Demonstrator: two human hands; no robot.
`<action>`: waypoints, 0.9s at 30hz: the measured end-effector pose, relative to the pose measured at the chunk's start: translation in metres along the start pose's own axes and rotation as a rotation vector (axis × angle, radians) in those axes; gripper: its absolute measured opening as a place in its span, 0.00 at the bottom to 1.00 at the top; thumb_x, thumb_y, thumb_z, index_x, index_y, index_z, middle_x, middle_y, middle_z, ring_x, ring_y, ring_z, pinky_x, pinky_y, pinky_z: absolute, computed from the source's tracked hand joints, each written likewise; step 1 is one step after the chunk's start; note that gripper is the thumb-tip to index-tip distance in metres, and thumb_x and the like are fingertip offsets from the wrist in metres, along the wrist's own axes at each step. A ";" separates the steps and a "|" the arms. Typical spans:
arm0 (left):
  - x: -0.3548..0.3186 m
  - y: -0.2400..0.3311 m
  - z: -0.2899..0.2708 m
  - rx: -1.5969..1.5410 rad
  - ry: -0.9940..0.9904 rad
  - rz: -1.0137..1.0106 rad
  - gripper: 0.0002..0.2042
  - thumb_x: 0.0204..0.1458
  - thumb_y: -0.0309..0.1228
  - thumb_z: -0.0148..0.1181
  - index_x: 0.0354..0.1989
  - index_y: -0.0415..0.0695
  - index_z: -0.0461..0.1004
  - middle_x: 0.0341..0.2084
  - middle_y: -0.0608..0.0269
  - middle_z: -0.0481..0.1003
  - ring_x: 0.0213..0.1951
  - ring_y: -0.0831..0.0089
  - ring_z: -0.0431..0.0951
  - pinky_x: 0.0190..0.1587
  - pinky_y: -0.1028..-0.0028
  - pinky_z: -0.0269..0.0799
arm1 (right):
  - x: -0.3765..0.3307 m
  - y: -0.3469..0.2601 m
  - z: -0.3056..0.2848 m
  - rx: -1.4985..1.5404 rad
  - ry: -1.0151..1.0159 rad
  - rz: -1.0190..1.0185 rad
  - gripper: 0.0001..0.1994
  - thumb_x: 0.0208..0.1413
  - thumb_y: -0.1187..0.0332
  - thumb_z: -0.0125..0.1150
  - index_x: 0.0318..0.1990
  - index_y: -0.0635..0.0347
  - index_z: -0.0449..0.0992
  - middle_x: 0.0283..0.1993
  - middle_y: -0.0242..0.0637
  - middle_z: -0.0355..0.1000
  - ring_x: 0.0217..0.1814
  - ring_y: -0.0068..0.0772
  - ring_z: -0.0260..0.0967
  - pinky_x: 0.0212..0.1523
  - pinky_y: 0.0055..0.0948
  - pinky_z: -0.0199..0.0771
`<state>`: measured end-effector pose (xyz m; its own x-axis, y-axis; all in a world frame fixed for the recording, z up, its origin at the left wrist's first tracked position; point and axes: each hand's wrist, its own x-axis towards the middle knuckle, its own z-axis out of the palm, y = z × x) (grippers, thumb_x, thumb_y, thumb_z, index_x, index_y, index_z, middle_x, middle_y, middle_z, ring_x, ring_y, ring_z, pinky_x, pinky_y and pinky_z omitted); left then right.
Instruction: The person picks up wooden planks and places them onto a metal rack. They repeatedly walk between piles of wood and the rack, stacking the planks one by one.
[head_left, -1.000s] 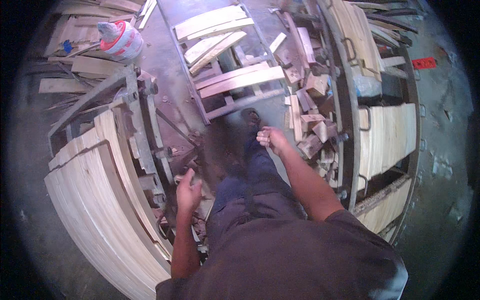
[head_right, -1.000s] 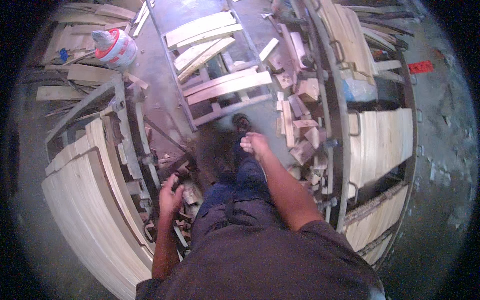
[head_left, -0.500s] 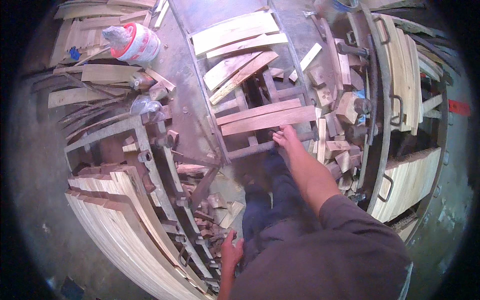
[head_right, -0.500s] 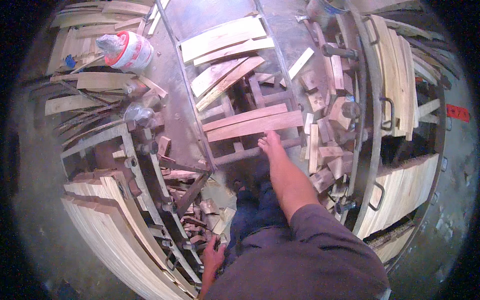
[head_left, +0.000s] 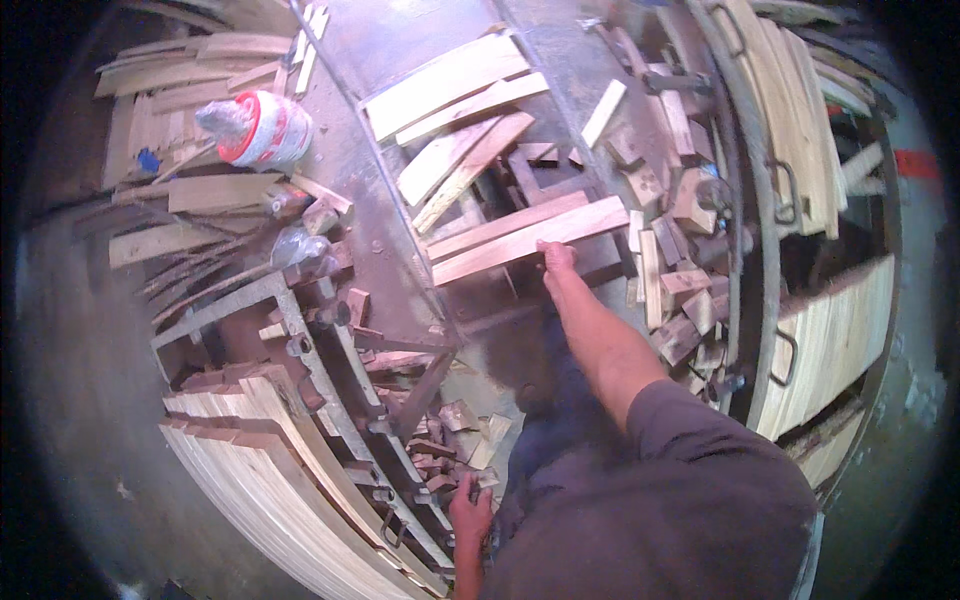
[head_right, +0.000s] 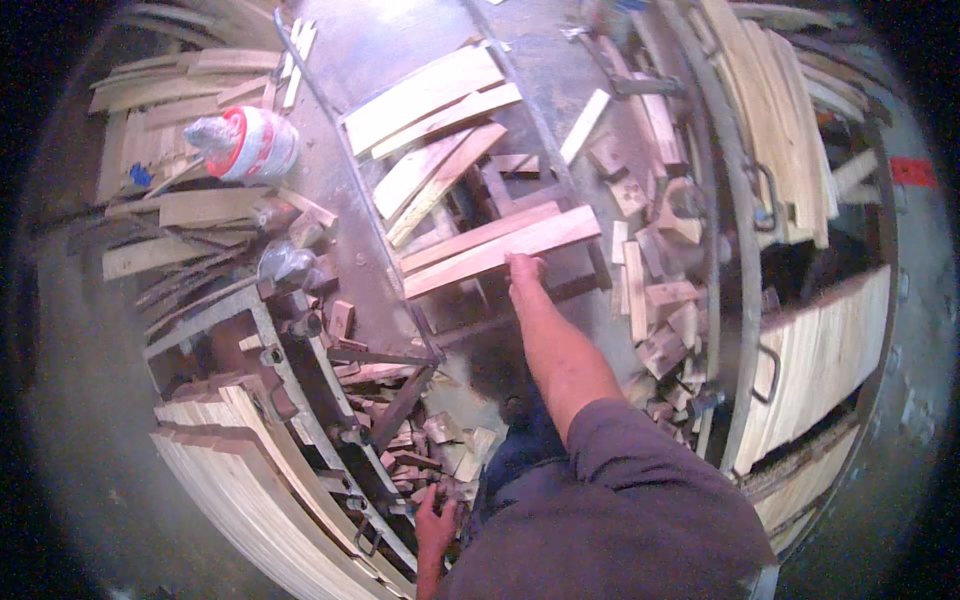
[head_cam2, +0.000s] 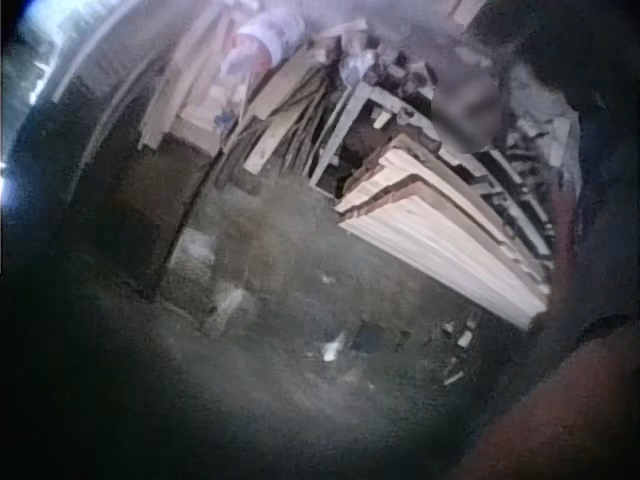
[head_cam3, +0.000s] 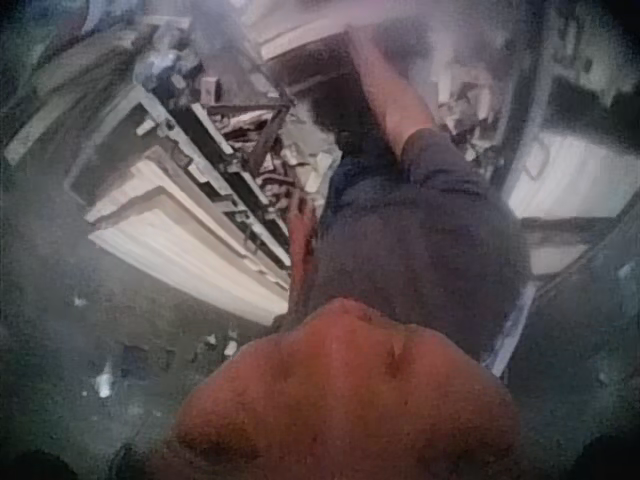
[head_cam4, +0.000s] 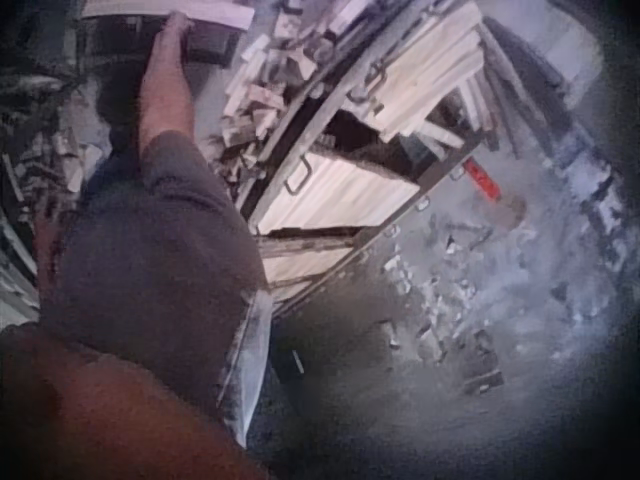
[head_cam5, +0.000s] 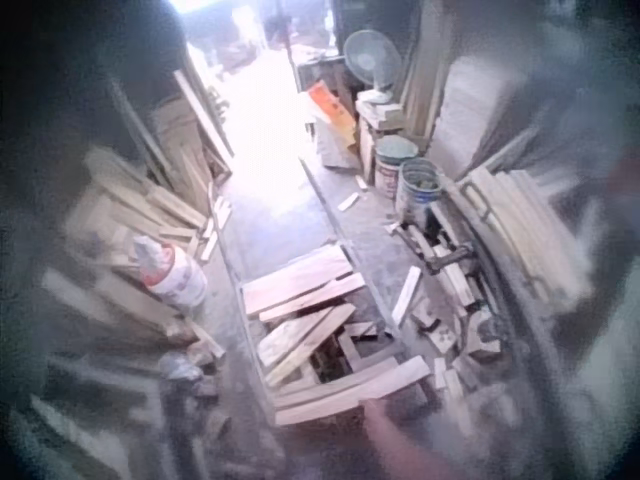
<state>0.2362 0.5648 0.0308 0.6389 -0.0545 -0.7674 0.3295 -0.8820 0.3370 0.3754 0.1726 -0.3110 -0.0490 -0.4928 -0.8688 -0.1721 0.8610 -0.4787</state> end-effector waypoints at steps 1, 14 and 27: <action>0.005 -0.006 -0.001 0.008 0.002 0.053 0.27 0.50 0.30 0.64 0.59 0.32 0.68 0.49 0.46 0.77 0.51 0.58 0.78 0.55 0.65 0.70 | -0.007 0.005 -0.008 0.050 -0.087 -0.094 0.09 0.46 0.74 0.67 0.35 0.63 0.74 0.33 0.38 0.75 0.30 0.32 0.71 0.27 0.35 0.68; -0.023 -0.057 0.004 0.132 -0.048 0.668 0.24 0.56 0.24 0.60 0.62 0.30 0.65 0.55 0.47 0.74 0.56 0.61 0.74 0.60 0.68 0.65 | -0.270 0.004 -0.263 0.713 -0.467 0.020 0.13 0.59 0.57 0.59 0.42 0.56 0.76 0.40 0.36 0.77 0.40 0.38 0.74 0.43 0.41 0.76; -0.114 -0.212 0.136 0.509 -0.689 0.889 0.23 0.52 0.22 0.64 0.58 0.36 0.71 0.44 0.53 0.79 0.43 0.71 0.76 0.46 0.71 0.72 | -0.398 0.095 -0.668 0.146 -0.366 -1.106 0.33 0.41 0.71 0.75 0.57 0.67 0.65 0.52 0.44 0.69 0.57 0.32 0.66 0.57 0.33 0.65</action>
<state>-0.0011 0.6941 -0.0269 -0.0479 -0.8275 -0.5594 -0.4384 -0.4858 0.7562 -0.2790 0.3661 0.0748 0.3464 -0.9364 0.0557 0.1720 0.0050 -0.9851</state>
